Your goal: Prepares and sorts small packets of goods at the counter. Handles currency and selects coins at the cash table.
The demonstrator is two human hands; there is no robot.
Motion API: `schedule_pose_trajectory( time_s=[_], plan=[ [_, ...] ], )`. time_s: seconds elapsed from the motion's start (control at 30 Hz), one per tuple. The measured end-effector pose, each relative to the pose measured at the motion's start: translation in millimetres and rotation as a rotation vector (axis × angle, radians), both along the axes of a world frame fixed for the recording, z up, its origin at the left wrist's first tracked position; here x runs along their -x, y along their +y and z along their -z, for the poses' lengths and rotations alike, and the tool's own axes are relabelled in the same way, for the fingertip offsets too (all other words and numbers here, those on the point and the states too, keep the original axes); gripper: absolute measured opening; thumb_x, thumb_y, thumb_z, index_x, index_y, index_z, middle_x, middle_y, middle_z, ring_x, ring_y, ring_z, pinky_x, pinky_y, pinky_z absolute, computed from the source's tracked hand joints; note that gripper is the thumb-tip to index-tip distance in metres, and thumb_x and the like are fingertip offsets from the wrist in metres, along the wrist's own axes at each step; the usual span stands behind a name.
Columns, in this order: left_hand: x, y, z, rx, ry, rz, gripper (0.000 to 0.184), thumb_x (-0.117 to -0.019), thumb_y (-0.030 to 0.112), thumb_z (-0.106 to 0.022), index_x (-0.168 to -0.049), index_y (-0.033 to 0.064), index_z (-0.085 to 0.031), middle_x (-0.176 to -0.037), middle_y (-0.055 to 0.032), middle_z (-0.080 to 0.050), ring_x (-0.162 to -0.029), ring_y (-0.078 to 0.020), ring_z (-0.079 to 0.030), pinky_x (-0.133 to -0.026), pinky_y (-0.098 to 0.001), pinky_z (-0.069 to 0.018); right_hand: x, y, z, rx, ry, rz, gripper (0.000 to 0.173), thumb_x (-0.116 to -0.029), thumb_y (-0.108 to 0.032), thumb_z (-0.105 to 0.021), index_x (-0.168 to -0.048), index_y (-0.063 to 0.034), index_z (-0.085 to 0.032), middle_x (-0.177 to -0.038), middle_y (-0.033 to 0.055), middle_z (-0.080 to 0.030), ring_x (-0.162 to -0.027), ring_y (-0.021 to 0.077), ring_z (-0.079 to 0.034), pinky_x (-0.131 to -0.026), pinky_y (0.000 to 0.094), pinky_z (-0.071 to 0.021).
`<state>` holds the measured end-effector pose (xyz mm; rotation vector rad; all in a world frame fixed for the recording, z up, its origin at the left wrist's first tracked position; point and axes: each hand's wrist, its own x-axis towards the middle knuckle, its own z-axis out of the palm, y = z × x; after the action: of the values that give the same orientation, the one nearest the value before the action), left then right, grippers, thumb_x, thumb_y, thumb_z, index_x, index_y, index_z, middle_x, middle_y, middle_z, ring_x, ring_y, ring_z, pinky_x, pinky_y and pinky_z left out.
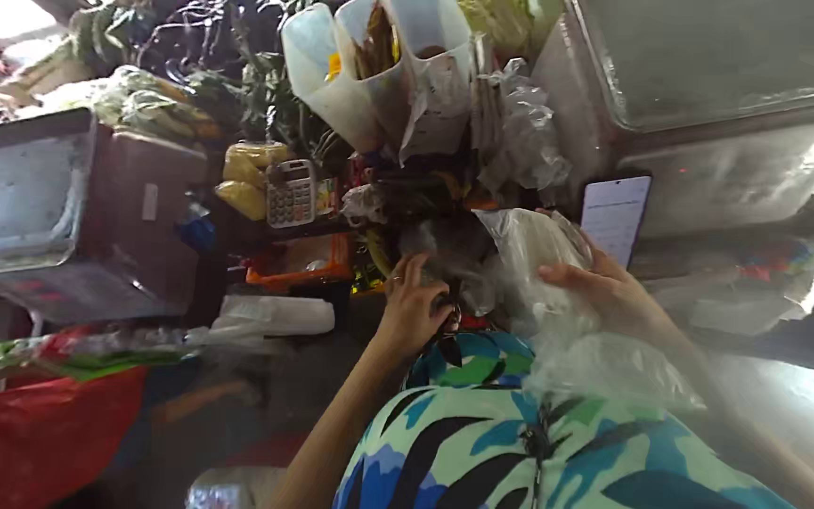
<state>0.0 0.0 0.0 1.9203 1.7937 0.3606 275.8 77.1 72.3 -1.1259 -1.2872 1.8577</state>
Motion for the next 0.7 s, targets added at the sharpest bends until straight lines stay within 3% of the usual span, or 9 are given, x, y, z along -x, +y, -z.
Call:
schedule_pose_trajectory(
  time_s=[0.03,0.07,0.17,0.23,0.3,0.43,0.53,0.6,0.7],
  plan=[
    [-5,2,10,0.082,0.075,-0.040,0.031,-0.0939,0.031,-0.071,-0.120,0.0156,-0.076,-0.164,-0.0211,-0.033,-0.152,-0.0498,-0.020,-0.118,-0.0714,-0.0193,-1,5,-5,-0.024,-0.086,-0.056,0.077,-0.0878,-0.018,-0.072,-0.157,-0.0208,-0.037,-0.117,0.0001,-0.070,-0.092,0.0078,-0.071,-0.079,0.0263,-0.0627],
    [-9,7,18,0.134,0.138,-0.091,0.035,-0.0964,0.026,-0.066,-0.130,0.0160,-0.072,-0.167,-0.0199,-0.027,-0.152,-0.0502,-0.020,-0.117,-0.0700,-0.0219,1,10,-8,-0.022,-0.159,-0.126,0.080,-0.0866,-0.019,-0.074,-0.157,-0.0221,-0.037,-0.116,0.0009,-0.069,-0.090,0.0078,-0.071,-0.078,0.0265,-0.0625],
    [-7,29,18,0.205,0.202,-0.266,0.061,-0.0943,0.003,-0.062,-0.152,0.0148,-0.049,-0.169,-0.0174,-0.019,-0.129,-0.0445,-0.055,-0.098,-0.0558,-0.0522,19,21,-4,0.024,-0.282,-0.390,0.076,-0.0886,-0.020,-0.075,-0.155,-0.0194,-0.038,-0.120,0.0068,-0.067,-0.093,0.0105,-0.070,-0.081,0.0309,-0.0610],
    [5,44,5,0.200,0.174,-0.302,0.075,-0.0901,-0.005,-0.063,-0.158,0.0183,-0.040,-0.170,-0.0129,-0.018,-0.109,-0.0405,-0.067,-0.086,-0.0535,-0.0577,40,28,3,0.027,-0.355,-0.554,0.074,-0.0892,-0.023,-0.076,-0.154,-0.0167,-0.040,-0.127,0.0100,-0.064,-0.102,0.0134,-0.068,-0.088,0.0346,-0.0588],
    [14,50,-4,0.173,0.117,-0.257,0.082,-0.0866,-0.006,-0.064,-0.159,0.0219,-0.039,-0.170,-0.0089,-0.023,-0.098,-0.0384,-0.071,-0.080,-0.0573,-0.0584,66,34,13,-0.008,-0.477,-0.667,0.075,-0.0891,-0.028,-0.077,-0.154,-0.0158,-0.041,-0.133,0.0147,-0.062,-0.112,0.0216,-0.065,-0.096,0.0438,-0.0550],
    [14,45,-6,0.206,0.070,-0.179,0.091,-0.0828,-0.002,-0.070,-0.161,0.0281,-0.034,-0.171,-0.0023,-0.021,-0.104,-0.0363,-0.069,-0.082,-0.0593,-0.0579,130,48,41,-0.104,-0.735,-0.703,0.078,-0.0911,-0.035,-0.077,-0.155,-0.0112,-0.039,-0.136,0.0259,-0.059,-0.126,0.0412,-0.058,-0.105,0.0624,-0.0438],
    [3,34,-4,0.208,0.089,-0.193,0.090,-0.0882,0.002,-0.065,-0.165,0.0244,-0.024,-0.169,-0.0044,-0.028,-0.109,-0.0348,-0.069,-0.088,-0.0567,-0.0567,171,52,73,-0.263,-0.764,-0.679,0.059,-0.0968,-0.027,-0.069,-0.145,0.0013,-0.049,-0.130,0.0269,-0.063,-0.123,0.0410,-0.060,-0.104,0.0607,-0.0457],
    [-4,26,-4,0.231,0.119,-0.235,0.083,-0.0899,0.004,-0.064,-0.163,0.0173,-0.027,-0.167,-0.0083,-0.032,-0.114,-0.0356,-0.068,-0.092,-0.0550,-0.0556,188,49,103,-0.411,-0.674,-0.649,0.044,-0.0998,-0.021,-0.064,-0.136,0.0041,-0.059,-0.132,0.0263,-0.063,-0.127,0.0397,-0.058,-0.109,0.0578,-0.0431],
    [-4,17,2,0.250,0.151,-0.259,0.084,-0.0877,-0.002,-0.060,-0.163,0.0166,-0.027,-0.170,-0.0064,-0.025,-0.112,-0.0343,-0.069,-0.087,-0.0527,-0.0572,188,46,105,-0.414,-0.671,-0.654,0.056,-0.1014,-0.025,-0.061,-0.147,0.0040,-0.048,-0.147,0.0262,-0.052,-0.140,0.0381,-0.048,-0.117,0.0537,-0.0364]
  ],
)
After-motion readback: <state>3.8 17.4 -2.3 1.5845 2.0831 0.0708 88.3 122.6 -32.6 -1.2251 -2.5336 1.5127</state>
